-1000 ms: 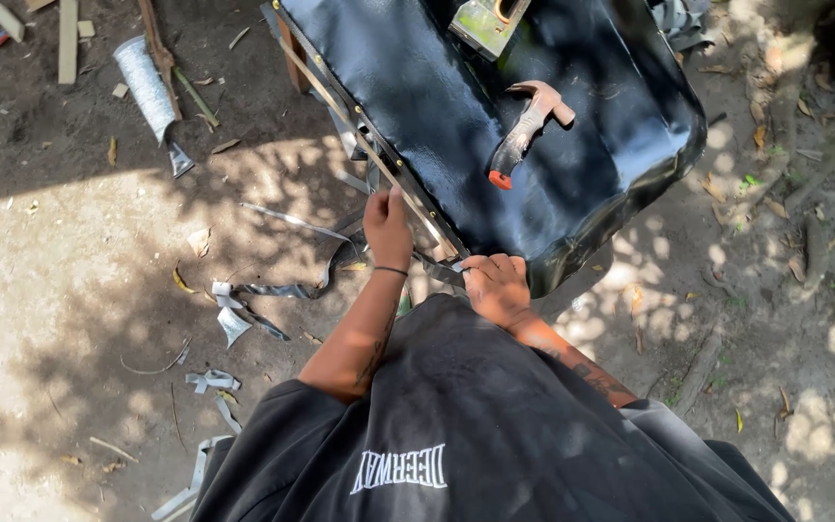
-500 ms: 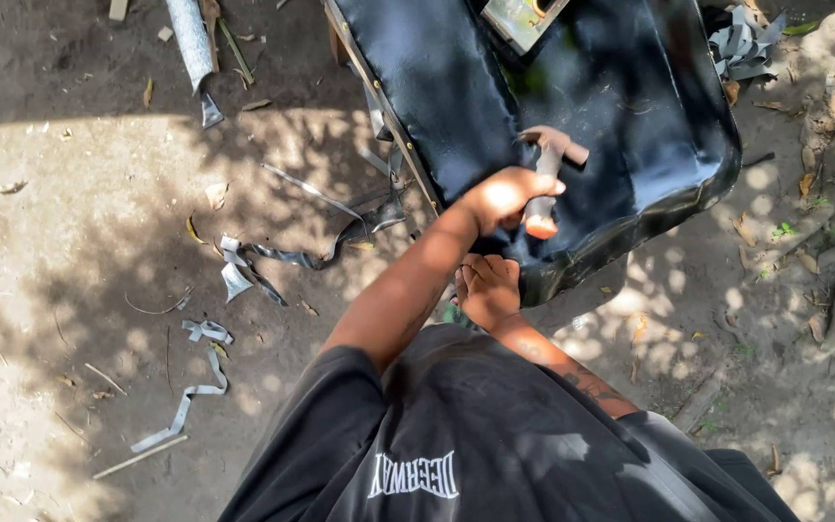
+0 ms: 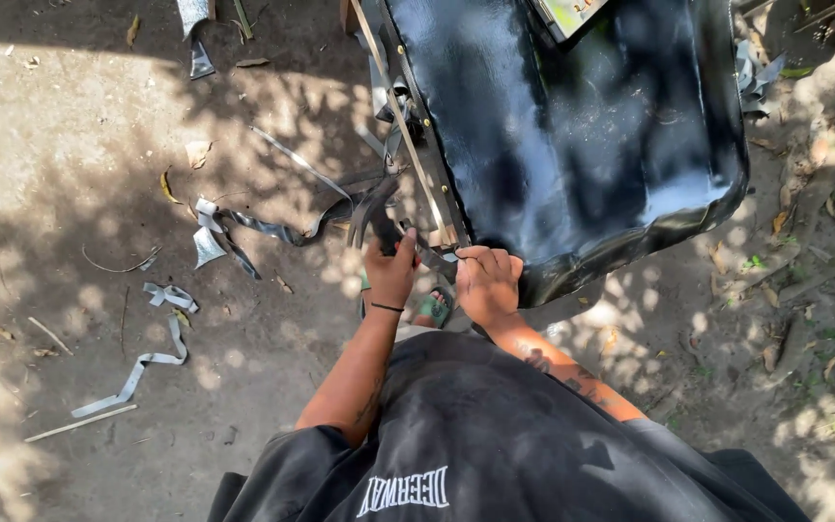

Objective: Attaching a black fabric cover to a furniture frame using a hammer and tacks.

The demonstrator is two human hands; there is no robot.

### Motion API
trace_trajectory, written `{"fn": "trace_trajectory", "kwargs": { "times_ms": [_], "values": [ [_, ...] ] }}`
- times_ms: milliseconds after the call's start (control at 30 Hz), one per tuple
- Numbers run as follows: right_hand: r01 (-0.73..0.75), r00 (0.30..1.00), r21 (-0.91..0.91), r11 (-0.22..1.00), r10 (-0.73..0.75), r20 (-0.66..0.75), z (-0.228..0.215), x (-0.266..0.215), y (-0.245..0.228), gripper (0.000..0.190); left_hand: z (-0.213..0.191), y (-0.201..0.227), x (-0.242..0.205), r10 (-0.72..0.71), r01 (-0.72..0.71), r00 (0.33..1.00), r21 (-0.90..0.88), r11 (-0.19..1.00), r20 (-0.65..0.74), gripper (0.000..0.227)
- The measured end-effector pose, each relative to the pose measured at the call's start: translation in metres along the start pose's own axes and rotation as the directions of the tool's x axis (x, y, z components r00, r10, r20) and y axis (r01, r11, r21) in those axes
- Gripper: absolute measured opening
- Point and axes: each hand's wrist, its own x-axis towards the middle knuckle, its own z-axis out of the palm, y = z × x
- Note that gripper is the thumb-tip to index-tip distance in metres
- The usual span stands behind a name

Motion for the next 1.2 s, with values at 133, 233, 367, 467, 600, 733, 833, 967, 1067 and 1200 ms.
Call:
{"fn": "trace_trajectory", "kwargs": {
  "times_ms": [133,233,367,467,600,733,833,967,1067,1200],
  "values": [
    [0.07,0.991,0.11,0.991,-0.082,0.105,0.027,-0.035,0.03,0.034,0.014,-0.014,0.001,0.158,-0.159,0.986,-0.022,0.987,-0.044,0.032],
    [0.052,0.997,0.154,0.987,-0.059,0.043,0.016,-0.023,0.019,0.037,0.012,-0.037,0.009,0.204,-0.215,0.977,0.312,0.926,0.069,0.03],
    [0.094,0.994,0.155,0.983,-0.103,0.046,0.013,-0.019,0.023,0.033,0.018,0.0,-0.003,0.08,-0.084,0.994,0.046,0.995,0.078,0.027],
    [0.1,0.993,0.156,0.983,-0.108,0.044,0.012,-0.016,0.017,0.033,0.026,0.023,-0.012,0.259,-0.263,0.964,-0.095,0.96,-0.051,0.028],
    [0.106,0.992,0.195,0.975,-0.116,0.04,0.005,-0.01,0.015,0.035,0.018,-0.057,0.007,0.246,-0.241,0.969,0.179,0.954,-0.005,0.032],
    [0.111,0.991,0.192,0.975,-0.123,0.047,0.008,-0.014,0.019,0.033,0.014,-0.02,0.01,-0.058,-0.001,0.99,0.408,0.913,0.132,0.025],
    [0.128,0.989,0.198,0.972,-0.141,0.052,0.008,-0.015,0.019,0.032,0.011,-0.004,0.0,0.026,-0.036,0.998,0.191,0.981,0.055,0.025],
    [0.117,0.99,0.208,0.971,-0.131,0.052,0.006,-0.014,0.017,0.034,0.025,-0.011,-0.003,0.493,-0.5,0.863,-0.039,0.865,-0.11,0.022],
    [0.114,0.991,0.215,0.97,-0.126,0.045,0.006,-0.012,0.017,0.035,0.026,-0.018,0.001,0.573,-0.57,0.82,0.101,0.815,0.004,0.025],
    [0.128,0.99,0.213,0.969,-0.138,0.035,0.004,-0.007,0.014,0.035,0.016,-0.033,0.015,-0.071,0.041,0.993,0.3,0.953,0.092,0.034]
  ]
}}
